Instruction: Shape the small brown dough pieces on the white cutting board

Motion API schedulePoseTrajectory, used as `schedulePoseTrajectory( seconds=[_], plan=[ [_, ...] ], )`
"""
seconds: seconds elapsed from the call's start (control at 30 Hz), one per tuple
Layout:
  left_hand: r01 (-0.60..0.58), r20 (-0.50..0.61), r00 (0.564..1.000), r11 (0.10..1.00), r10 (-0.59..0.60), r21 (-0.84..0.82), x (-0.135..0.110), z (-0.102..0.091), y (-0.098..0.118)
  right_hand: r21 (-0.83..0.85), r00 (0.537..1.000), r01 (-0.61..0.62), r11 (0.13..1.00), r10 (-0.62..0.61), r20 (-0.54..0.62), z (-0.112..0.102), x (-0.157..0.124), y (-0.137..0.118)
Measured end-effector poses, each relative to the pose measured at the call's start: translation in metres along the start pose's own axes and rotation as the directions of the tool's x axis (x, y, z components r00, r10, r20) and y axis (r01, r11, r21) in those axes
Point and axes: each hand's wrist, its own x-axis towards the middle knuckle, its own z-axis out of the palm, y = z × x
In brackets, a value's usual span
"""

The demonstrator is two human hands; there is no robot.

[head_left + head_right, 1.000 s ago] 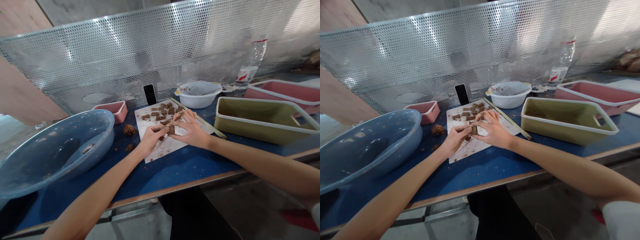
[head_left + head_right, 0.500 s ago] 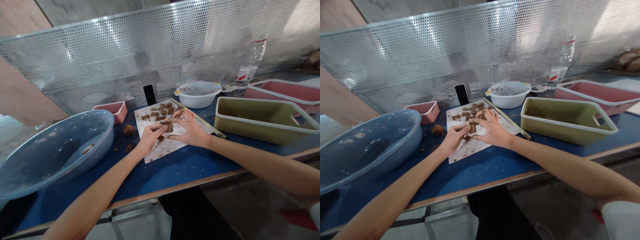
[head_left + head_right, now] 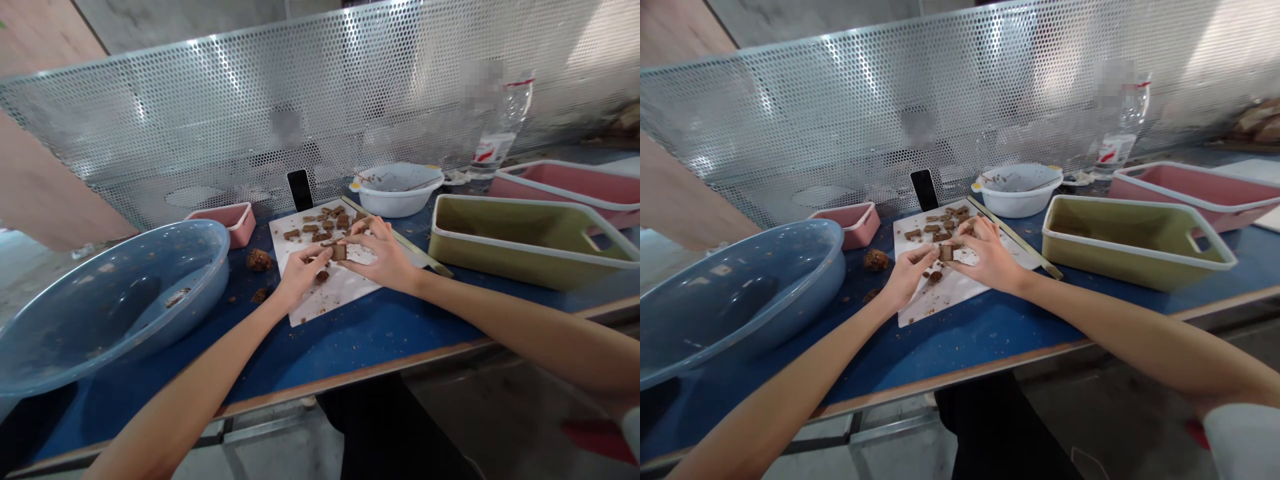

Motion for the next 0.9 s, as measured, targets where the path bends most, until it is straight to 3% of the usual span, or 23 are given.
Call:
schedulePoseTrajectory(
  seconds=[0.1,0.27,0.47,0.53,0.63,0.73,0.8,0.9],
  plan=[
    [0.056,0.027,0.998,0.996,-0.054,-0.065,0.001,-0.001,-0.003,0.008,1.000,0.002,1.000,-0.002,-0.004,0.002,0.000,0.003],
    [0.045,-0.001,0.999,0.998,-0.045,-0.034,0.001,-0.001,-0.005,0.030,0.999,0.036,0.999,-0.036,0.016,0.006,0.001,0.010],
    [-0.047,0.009,0.999,0.987,0.046,0.156,0.003,-0.005,-0.009,0.015,0.987,-0.006,1.000,0.003,0.160,0.007,0.000,0.014],
    [-0.143,0.014,0.989,0.938,0.146,0.316,0.002,-0.007,-0.009,-0.005,0.979,-0.017,1.000,0.018,0.201,0.009,0.000,0.015],
    [-0.321,0.080,0.936,0.739,0.342,0.592,0.002,-0.012,-0.010,-0.028,0.953,-0.043,0.999,0.049,0.299,0.012,0.000,0.020],
    [-0.403,0.167,0.893,0.576,0.418,0.711,0.002,-0.017,-0.013,-0.029,0.873,-0.043,0.999,0.051,0.486,0.010,0.003,0.031],
    [-0.404,0.178,0.891,0.552,0.418,0.729,0.003,-0.018,-0.015,-0.001,0.829,-0.006,1.000,0.005,0.559,0.004,0.006,0.041],
    [-0.399,0.189,0.899,0.556,0.396,0.729,0.004,-0.018,-0.018,0.062,0.820,0.118,0.991,-0.133,0.557,-0.007,0.011,0.054]
  ],
)
